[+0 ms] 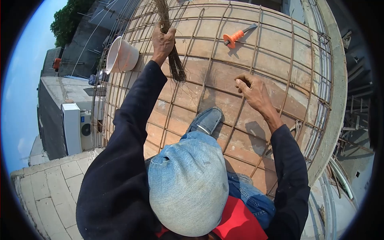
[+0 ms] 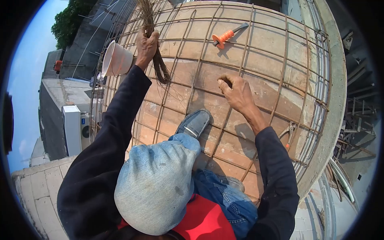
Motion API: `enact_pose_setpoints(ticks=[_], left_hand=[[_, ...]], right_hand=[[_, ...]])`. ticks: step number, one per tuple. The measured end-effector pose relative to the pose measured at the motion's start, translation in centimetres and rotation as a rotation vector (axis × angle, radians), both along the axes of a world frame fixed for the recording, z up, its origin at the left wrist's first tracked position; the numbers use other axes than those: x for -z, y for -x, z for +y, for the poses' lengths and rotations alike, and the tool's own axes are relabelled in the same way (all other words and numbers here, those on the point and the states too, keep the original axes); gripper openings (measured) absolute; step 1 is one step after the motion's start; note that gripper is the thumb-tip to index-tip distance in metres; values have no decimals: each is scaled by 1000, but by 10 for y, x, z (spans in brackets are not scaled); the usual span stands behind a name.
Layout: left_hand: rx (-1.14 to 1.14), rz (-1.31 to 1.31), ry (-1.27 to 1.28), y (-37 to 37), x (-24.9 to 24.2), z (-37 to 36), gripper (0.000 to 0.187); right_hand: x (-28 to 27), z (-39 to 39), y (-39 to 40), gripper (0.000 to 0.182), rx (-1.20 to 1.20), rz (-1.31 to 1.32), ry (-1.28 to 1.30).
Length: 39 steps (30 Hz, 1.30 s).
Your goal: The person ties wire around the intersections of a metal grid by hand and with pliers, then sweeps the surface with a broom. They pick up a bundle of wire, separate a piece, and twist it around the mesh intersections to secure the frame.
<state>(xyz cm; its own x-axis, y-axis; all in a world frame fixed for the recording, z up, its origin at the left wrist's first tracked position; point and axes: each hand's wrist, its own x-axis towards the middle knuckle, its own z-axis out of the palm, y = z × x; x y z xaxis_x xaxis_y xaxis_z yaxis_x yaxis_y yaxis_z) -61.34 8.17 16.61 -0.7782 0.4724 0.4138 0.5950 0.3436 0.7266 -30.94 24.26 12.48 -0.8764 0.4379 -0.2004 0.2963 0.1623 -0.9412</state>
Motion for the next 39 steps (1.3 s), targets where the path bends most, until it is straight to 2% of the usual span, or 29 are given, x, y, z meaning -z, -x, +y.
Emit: enact_pose_setpoints(ticks=[2, 4, 6, 8, 10, 12, 14, 16, 18, 19, 24, 26, 28, 30, 31, 33, 37, 39], left_hand=[[34, 0, -10, -1, -5, 5, 19], [118, -101, -167, -12, -22, 13, 16], [156, -168, -311, -25, -51, 28, 13], [166, -210, -400, -24, -69, 45, 15], [98, -377, -682, -31, -87, 63, 14], [116, -389, -765, -36, -94, 74, 13], [142, -545, -925, -41, -94, 79, 13], [160, -624, -964, -44, -89, 82, 12], [235, -723, -1057, -49, -82, 81, 13], [174, -758, -1069, -52, -78, 82, 13], [101, -828, -1112, -60, -55, 78, 13], [108, -835, -1216, -56, -42, 71, 13], [66, -818, -1252, -55, -39, 65, 13], [30, -816, -1292, -50, -37, 57, 13], [38, -800, -1307, -45, -37, 54, 13], [17, -778, -1329, -38, -36, 48, 12], [-60, -748, -1293, -33, -35, 44, 7], [-47, -765, -1293, -33, -32, 44, 7]], right_hand=[[-2, -6, -3, 24, -86, 66, -42], [-3, -9, -8, 23, -60, 94, -71], [0, -15, -10, 23, 32, 154, 137], [-7, -19, -9, 23, 85, 181, 152], [-27, -23, -9, 24, 180, 311, 263], [-49, -20, -5, 26, 238, 388, 132], [-65, -12, -2, 27, 347, 510, 302], [-79, 0, -6, 28, 336, 509, 292], [-89, 6, -13, 28, 220, 653, 886], [-88, 6, -14, 29, 158, 649, 939], [-89, -16, -5, 27, 146, 500, 715], [-84, -21, 3, 27, 218, 359, 282], [-85, -28, 9, 24, 264, 381, 307], [-85, -38, 15, 23, 338, 465, 480], [-82, -45, 17, 23, 325, 459, 474], [-76, -59, 18, 22, 377, 598, 694], [-81, -87, 36, 27, 423, 508, 600], [-78, -87, 47, 28, 468, 519, 653]])
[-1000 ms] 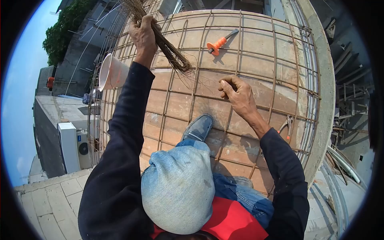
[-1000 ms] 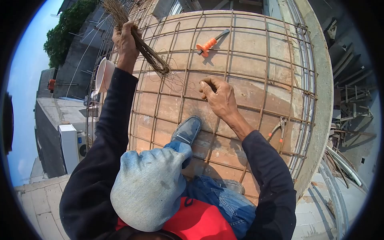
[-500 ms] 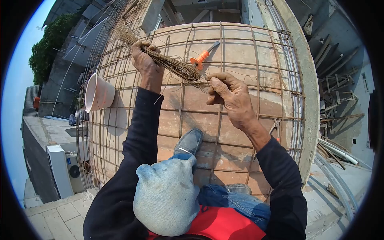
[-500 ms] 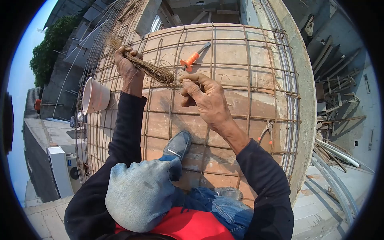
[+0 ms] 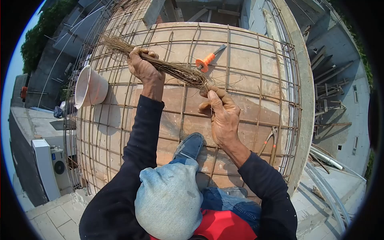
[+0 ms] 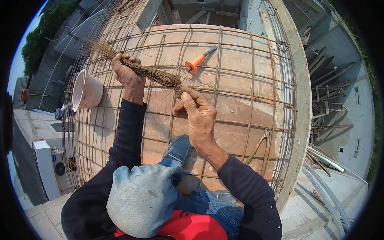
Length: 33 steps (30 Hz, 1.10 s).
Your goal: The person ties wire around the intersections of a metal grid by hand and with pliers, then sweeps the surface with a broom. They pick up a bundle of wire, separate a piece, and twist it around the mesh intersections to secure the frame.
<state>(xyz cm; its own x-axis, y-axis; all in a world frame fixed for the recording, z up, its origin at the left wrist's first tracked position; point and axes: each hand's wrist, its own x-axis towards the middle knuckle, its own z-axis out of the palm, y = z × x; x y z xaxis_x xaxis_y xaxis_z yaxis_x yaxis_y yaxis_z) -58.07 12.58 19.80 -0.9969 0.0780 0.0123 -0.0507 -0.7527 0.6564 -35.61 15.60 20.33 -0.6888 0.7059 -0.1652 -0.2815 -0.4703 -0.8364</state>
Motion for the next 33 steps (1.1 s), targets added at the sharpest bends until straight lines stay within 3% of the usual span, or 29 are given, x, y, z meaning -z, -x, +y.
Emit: enact_pose_setpoints(ticks=[11, 23, 25, 33], left_hand=[[-2, -16, -46, 7, 12, -1, 12], [-64, -46, -51, 23, 10, -4, 15], [-88, -57, -30, 31, 11, -4, 14], [-103, -130, 8, 32, 16, -6, 12]], right_hand=[[-6, -6, 30, 23, 159, -13, 30], [9, 5, 37, 16, 120, -143, -248], [8, 9, 36, 16, 193, 34, -145], [2, 14, 31, 18, 97, -3, -126]])
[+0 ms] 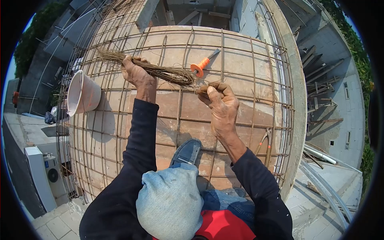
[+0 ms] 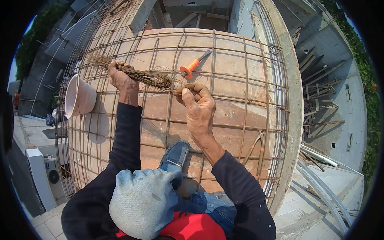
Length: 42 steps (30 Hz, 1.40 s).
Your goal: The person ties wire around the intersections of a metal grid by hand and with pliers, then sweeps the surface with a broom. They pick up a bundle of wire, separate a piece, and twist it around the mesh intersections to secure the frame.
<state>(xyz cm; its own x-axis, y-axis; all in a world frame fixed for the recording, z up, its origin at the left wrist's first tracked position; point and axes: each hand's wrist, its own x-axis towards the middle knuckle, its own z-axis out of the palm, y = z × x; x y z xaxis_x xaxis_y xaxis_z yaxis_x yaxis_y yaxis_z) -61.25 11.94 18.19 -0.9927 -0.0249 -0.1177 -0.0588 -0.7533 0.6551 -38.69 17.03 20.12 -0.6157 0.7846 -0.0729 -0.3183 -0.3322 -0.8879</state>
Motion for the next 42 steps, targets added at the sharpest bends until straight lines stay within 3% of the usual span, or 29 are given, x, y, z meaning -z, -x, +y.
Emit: enact_pose_setpoints(ticks=[8, 16, 23, 26, 28, 38, 40, 42], left_hand=[[61, 100, 6, -20, -6, 1, 15], [83, 226, -12, -21, -2, 4, 17], [26, 84, 9, -9, -7, 2, 13], [48, 120, 35, 1, 4, -1, 14], [81, 87, 54, -7, 0, 1, 16], [135, -21, 25, 12, 33, 5, 13], [253, -104, -23, 19, 39, 3, 12], [204, -169, 101, 29, 38, 10, 14]], right_hand=[[2, -8, 1, 35, 148, -38, 57], [3, -8, -3, 33, 156, -75, -12], [12, -13, -6, 28, 162, -56, -1], [6, -17, -9, 27, 84, 7, 63], [8, -20, -8, 26, 44, 191, 194], [-3, -11, -16, 22, -290, 225, 377], [-1, -15, -18, 14, -230, 252, 481], [-10, -16, -21, 12, -241, 225, 502]])
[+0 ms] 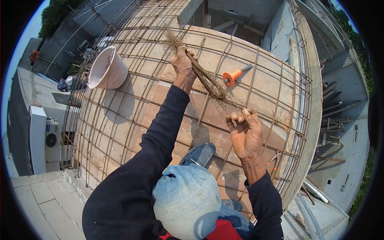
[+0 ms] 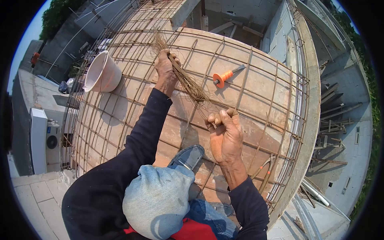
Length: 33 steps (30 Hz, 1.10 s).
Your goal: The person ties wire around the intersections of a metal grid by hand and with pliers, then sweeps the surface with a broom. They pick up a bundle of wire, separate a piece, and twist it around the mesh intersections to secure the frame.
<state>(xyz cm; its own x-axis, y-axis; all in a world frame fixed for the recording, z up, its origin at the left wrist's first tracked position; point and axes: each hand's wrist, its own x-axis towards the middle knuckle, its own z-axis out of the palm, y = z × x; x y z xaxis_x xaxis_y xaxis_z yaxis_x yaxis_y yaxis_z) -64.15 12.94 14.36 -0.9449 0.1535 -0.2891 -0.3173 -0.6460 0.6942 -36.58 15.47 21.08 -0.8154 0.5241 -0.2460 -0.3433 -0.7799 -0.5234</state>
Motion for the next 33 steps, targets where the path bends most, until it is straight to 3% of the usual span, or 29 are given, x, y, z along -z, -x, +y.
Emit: enact_pose_setpoints(ticks=[6, 7, 8, 10, 12, 13, 14, 15, 17, 19, 20, 22, 23, 25, 27, 28, 29, 30, 32, 33], left_hand=[[-78, 39, 75, 60, -11, -3, 16], [29, 100, -192, 91, 20, -8, 19], [22, 105, -188, 91, 10, -9, 19], [3, 331, 95, 89, -13, -5, 24], [64, 523, 38, 104, -17, 8, 26], [85, 450, 337, 88, -54, 13, 24], [125, 306, 37, 82, -66, 19, 28], [53, 358, -23, 98, -63, 31, 25], [141, 623, 150, 136, -57, 37, 17], [222, 726, 384, 159, -53, 38, 16], [97, 1157, 569, 176, -34, 45, 20], [-38, 1585, 762, 163, -27, 49, 24], [174, 960, 334, 124, -44, 57, 27], [255, 478, 43, 106, -43, 74, 30], [356, 312, 23, 98, -43, 81, 35], [384, 185, 129, 75, -65, 78, 36], [387, 183, 128, 74, -60, 78, 36], [447, 136, 35, 77, -50, 78, 38], [514, 86, -56, 76, -34, 80, 40], [516, 41, -65, 75, -30, 80, 44]], right_hand=[[-38, 17, -46, 9, -12, -132, -82], [-43, 20, -55, 9, -7, -181, -119], [-47, 26, -66, 9, -14, -176, -116], [-54, 34, -82, 10, -64, -196, -251], [-75, 34, -87, 11, -36, -211, -280], [-83, 32, -92, 12, -10, -231, -314], [-87, 27, -99, 12, 8, -264, -311], [-91, 21, -101, 11, 6, -257, -308], [-97, 22, -108, 11, -3, -252, -323], [-96, 22, -113, 11, 41, -247, -305], [-94, 21, -114, 11, 64, -230, -279], [-92, 18, -118, 10, 46, -240, -257], [-91, 17, -119, 10, 50, -222, -220], [-84, 17, -121, 7, 60, -246, -190], [-83, 24, -122, 5, 55, -256, -197], [-83, 25, -124, 3, 59, -283, -195], [-79, 26, -122, 14, 100, -375, -195], [-73, 29, -120, 14, 103, -373, -199], [-55, 32, -119, 28, -228, -660, -440], [-44, 28, -118, 38, -251, -669, -417]])
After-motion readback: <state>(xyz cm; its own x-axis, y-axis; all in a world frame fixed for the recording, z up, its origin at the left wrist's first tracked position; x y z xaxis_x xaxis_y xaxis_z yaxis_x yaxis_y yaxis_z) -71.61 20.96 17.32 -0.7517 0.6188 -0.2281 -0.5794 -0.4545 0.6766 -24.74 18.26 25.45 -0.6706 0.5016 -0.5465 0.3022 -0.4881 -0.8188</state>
